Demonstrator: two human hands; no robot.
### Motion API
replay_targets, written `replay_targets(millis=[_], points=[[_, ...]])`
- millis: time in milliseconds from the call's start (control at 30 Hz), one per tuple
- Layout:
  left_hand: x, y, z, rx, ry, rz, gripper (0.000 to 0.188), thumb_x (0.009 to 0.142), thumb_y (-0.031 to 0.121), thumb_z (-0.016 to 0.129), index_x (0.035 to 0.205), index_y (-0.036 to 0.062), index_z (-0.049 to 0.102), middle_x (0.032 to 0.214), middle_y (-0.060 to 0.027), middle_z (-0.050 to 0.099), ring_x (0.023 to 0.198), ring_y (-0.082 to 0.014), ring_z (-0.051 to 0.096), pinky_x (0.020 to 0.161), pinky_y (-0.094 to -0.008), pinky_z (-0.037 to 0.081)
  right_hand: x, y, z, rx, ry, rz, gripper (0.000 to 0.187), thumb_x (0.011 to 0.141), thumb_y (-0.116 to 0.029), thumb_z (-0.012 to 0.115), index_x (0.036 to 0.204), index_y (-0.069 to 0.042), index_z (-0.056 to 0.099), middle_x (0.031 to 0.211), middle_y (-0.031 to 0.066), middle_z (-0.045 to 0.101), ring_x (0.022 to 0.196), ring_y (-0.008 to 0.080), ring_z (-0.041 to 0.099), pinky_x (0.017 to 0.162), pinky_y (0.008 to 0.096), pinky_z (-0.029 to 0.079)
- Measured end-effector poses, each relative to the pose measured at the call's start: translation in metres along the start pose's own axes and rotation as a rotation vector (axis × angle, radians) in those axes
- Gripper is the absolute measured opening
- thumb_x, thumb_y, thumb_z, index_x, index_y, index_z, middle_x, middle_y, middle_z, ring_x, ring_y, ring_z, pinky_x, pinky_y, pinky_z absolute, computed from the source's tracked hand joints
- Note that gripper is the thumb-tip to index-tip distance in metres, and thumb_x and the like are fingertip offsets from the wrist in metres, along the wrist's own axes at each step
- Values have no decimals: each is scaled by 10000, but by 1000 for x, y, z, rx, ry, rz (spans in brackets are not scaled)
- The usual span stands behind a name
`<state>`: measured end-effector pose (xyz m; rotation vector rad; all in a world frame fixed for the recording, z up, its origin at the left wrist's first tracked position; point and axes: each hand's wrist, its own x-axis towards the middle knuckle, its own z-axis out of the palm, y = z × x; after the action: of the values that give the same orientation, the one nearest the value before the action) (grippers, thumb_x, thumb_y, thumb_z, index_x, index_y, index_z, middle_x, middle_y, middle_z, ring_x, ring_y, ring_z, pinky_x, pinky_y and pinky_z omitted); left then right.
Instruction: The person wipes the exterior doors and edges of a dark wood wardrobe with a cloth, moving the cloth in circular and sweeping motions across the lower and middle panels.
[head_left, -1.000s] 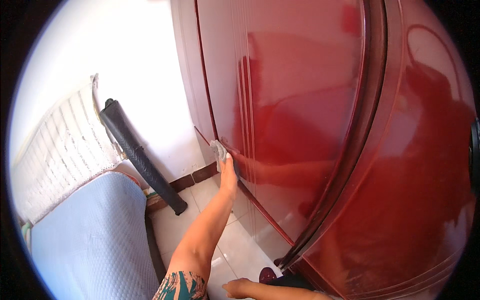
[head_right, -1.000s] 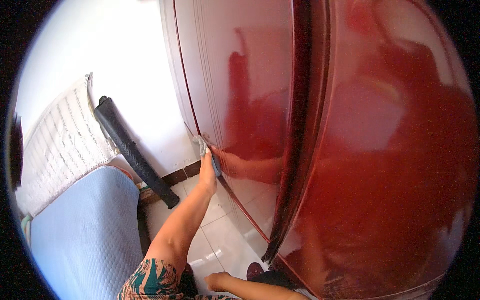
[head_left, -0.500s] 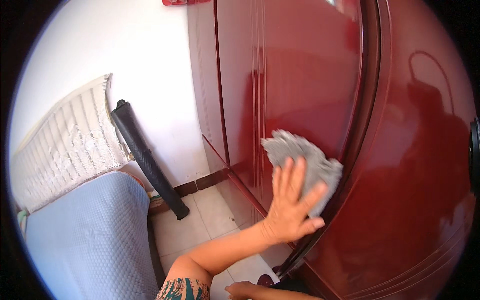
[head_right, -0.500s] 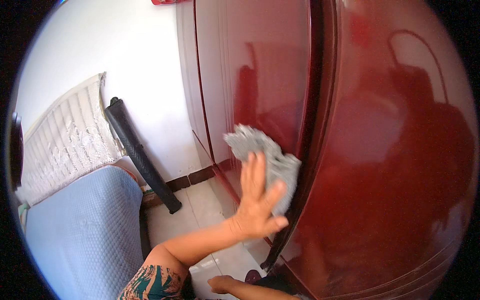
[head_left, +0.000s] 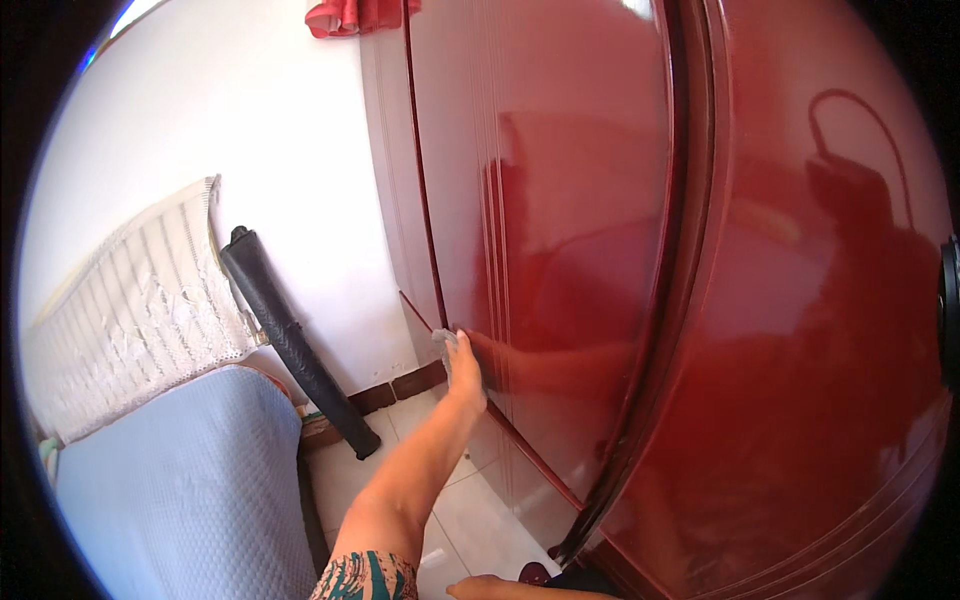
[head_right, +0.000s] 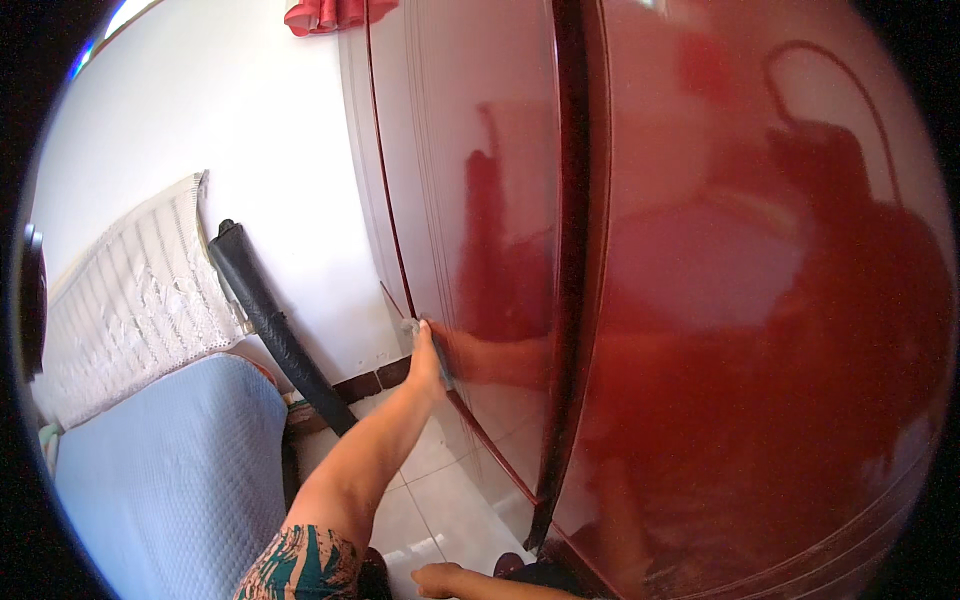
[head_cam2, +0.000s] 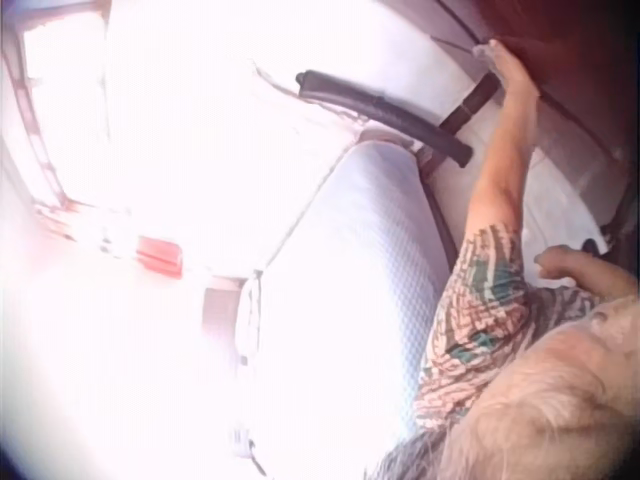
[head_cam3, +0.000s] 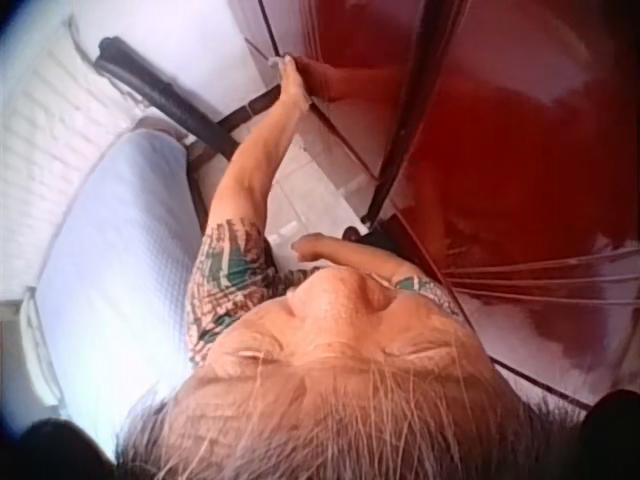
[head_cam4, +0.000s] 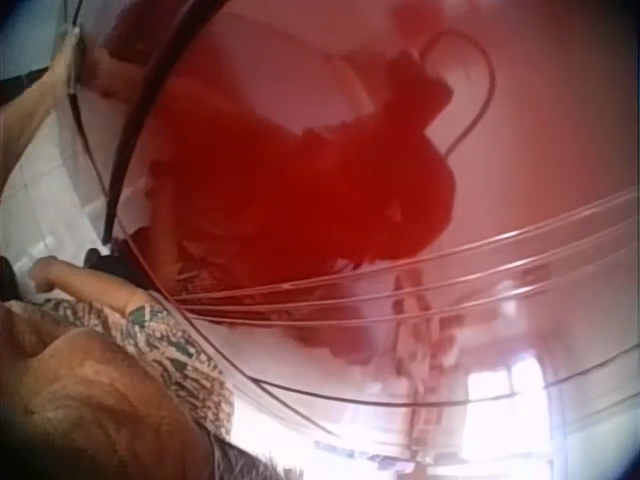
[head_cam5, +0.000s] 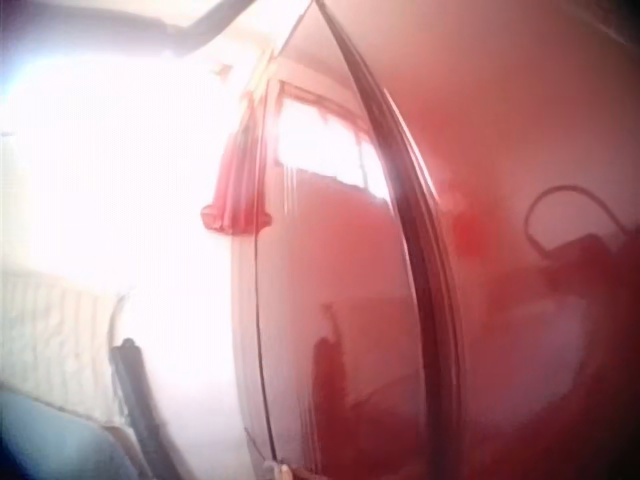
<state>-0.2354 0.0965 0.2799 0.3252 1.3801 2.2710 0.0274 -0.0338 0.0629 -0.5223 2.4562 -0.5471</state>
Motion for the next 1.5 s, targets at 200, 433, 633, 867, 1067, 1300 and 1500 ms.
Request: replay_targets(millis=[200, 433, 633, 867, 1067, 1300, 1500], points=[[-38, 154, 84, 130, -46, 375, 743, 900, 537, 385, 1469, 167, 82, 1512, -102, 107, 1383, -282, 133, 1101, -456, 180, -8, -11, -10, 6, 27, 10, 299, 758, -252, 579, 956, -37, 645, 915, 189, 648, 859, 353, 617, 735, 467, 485], [-161, 174, 161, 663, -163, 1338, 676, 938, 391, 390, 1456, 68, 103, 1500, -234, 4, 1388, -391, -6, 1113, -455, 37, -10, 0, -1, -18, 71, -13, 316, 758, -270, 590, 971, -42, 645, 910, 189, 650, 850, 362, 618, 730, 475, 485], [-226, 98, 136, 821, -607, 1718, 694, 880, 606, 334, 1388, 133, 375, 1459, -285, 166, 1371, -440, 83, 1054, -587, 67, -6, -1, 9, -16, 64, -29, 322, 760, -270, 591, 980, -39, 639, 903, 192, 649, 838, 370, 616, 722, 478, 483], [-137, 204, 170, 639, -180, 1523, 603, 955, 389, 345, 1456, 110, 157, 1504, -216, 53, 1387, -380, 61, 1112, -458, 51, -6, 6, 16, 38, 85, 28, 295, 767, -258, 585, 968, -52, 646, 902, 182, 650, 844, 370, 615, 718, 474, 481], [-93, 212, 132, 428, -79, 985, 652, 949, 482, 300, 1466, 136, 104, 1520, -148, 15, 1406, -286, -18, 1127, -412, 40, -21, -25, -8, 40, -12, 8, 268, 782, -247, 563, 940, -51, 656, 929, 191, 644, 877, 365, 613, 725, 463, 483], [-35, 106, 57, 259, -64, 520, 725, 937, 516, 300, 1463, 90, 41, 1528, -99, -11, 1408, -237, -18, 1128, -395, 32, -26, -28, -10, 5, -73, -21, 326, 821, -285, 556, 1014, -25, 593, 985, 221, 624, 951, 367, 600, 790, 463, 478], [-123, 29, 57, 549, -97, 825, 741, 942, 435, 367, 1448, 23, 16, 1498, -235, -16, 1394, -354, -34, 1117, -438, 9, -24, -18, -5, 123, -22, -43, 340, 839, -299, 547, 1008, -5, 562, 987, 228, 619, 971, 381, 591, 807, 485, 471]])
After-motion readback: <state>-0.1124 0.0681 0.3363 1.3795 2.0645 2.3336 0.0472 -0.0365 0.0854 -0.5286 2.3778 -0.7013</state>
